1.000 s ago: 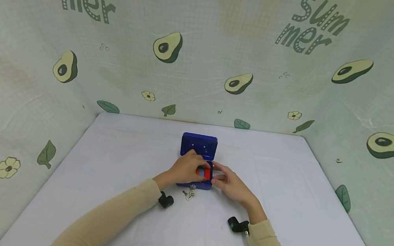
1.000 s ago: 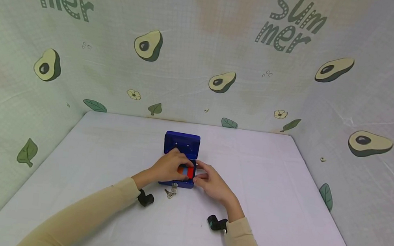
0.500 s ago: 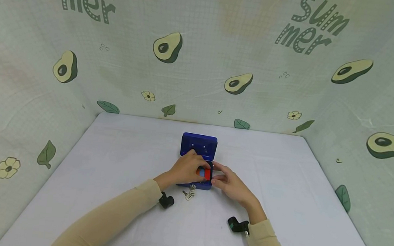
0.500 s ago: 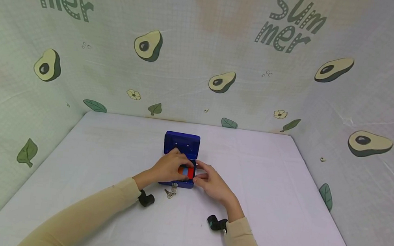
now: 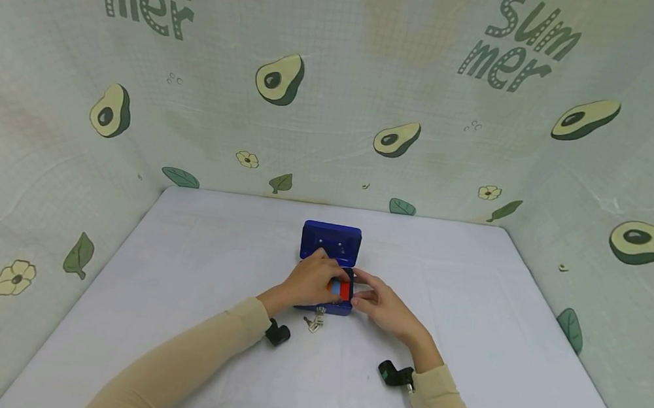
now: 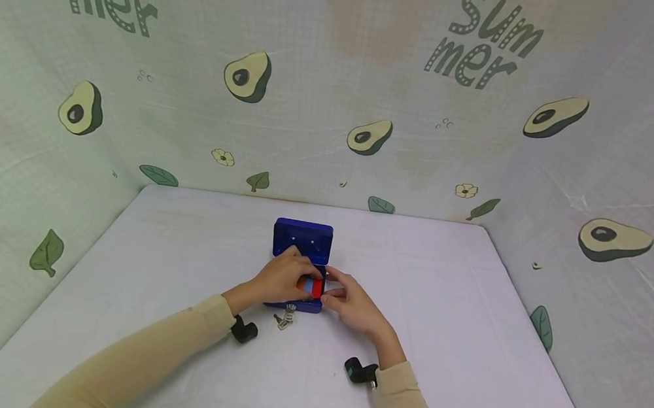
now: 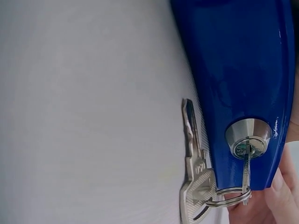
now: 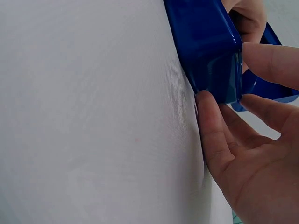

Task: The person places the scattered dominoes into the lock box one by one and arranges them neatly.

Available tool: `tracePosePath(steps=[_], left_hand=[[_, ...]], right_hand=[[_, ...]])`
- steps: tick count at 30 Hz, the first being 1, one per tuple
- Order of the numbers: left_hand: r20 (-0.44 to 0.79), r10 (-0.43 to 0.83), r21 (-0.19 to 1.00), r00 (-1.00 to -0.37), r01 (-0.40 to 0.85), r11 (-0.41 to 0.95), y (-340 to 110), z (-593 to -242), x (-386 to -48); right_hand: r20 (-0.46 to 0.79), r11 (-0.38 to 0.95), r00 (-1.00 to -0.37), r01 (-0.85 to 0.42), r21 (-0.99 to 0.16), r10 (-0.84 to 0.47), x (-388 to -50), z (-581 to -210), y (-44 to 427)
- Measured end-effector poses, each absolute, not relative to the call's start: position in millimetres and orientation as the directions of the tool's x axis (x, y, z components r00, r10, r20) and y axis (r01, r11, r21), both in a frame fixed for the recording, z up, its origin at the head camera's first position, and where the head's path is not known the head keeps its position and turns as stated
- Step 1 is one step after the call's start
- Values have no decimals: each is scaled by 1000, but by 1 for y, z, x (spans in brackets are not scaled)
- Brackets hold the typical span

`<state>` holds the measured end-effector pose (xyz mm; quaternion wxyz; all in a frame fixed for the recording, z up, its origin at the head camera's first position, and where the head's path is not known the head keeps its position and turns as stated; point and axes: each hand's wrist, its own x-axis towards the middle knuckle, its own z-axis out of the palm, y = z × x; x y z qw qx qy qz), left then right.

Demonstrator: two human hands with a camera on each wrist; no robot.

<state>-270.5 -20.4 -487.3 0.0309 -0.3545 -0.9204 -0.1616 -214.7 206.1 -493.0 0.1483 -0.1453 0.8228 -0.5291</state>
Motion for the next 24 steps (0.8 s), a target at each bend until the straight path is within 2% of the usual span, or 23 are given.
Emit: tracePosePath(steps=[24], left_hand=[[142, 657, 247, -740, 669, 701, -19, -488, -273]], right_hand=[[-94, 400, -919, -73, -914, -384, -213, -492, 205]])
